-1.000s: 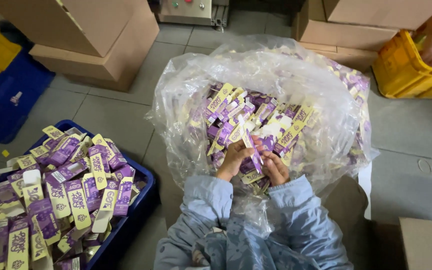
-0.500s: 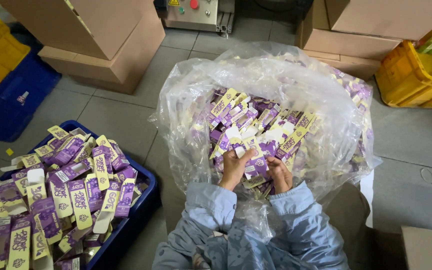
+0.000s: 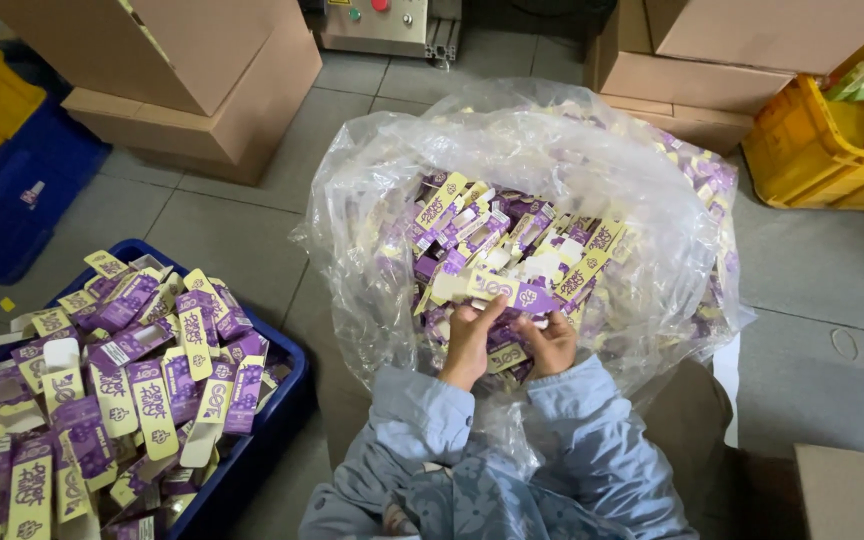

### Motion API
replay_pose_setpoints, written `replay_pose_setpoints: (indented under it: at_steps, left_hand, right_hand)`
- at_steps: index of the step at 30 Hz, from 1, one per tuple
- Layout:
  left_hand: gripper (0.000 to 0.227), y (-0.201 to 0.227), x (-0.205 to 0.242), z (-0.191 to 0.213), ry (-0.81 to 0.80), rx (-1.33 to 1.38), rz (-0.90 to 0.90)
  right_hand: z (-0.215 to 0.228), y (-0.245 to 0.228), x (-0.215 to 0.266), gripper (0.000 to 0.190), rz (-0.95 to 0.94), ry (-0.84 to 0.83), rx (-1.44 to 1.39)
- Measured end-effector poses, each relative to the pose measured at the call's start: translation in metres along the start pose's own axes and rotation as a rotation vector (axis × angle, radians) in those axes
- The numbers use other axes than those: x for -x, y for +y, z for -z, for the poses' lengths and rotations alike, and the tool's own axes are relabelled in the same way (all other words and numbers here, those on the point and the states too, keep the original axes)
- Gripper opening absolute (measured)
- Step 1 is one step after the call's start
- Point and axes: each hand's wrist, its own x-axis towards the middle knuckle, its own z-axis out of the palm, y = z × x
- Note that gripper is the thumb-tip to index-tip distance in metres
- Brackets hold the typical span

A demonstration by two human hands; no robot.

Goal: Folding flat purple cardboard boxes into their final 3D shape

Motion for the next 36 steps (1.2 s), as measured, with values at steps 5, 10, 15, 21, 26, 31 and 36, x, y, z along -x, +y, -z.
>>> replay_pose_setpoints:
  at_steps: [5, 10, 15, 21, 26, 31, 36]
  left_hand:
    - [0.044, 0.055, 0.043, -0.032, -0.024, 0.026, 0.0]
    - [0.068, 0.045, 0.049, -0.021, -0.077, 0.066, -0.102]
    - [0.096, 0.073, 0.038, 0.009, -0.126, -0.451, -0.509]
    - [0.066, 0.067, 0.064, -0.02, -0.398, -0.703, -0.737]
    - [0.074, 0.041, 0.066, -0.018, -0.22, -0.639, -0.828]
    - [0.068, 0.056, 0.072, -0.024, -0.224, -0.589, -0.851]
    - [0.063, 0.07, 0.082, -0.032, -0.287, -0.548, -0.924]
  right_hand:
    - [0.014, 0.015, -0.014, 0.045, 0.029, -0.075, -0.111]
    - [0.003, -0.018, -0.015, 0.044, -0.026, -0.018, -0.132]
    - [0.006, -0.08, -0.022, 0.092, 0.262, -0.427, 0.484]
    - [-0.001, -0.087, -0.017, 0.118, 0.289, -0.596, 0.359]
    - [0.009, -0.062, 0.005, 0.083, 0.297, -0.424, 0.221]
    - [0.01, -0.063, 0.011, 0.047, 0.391, -0.412, 0.209]
    - [0.006, -0.082, 0.01, 0.045, 0.49, -0.479, 0.256]
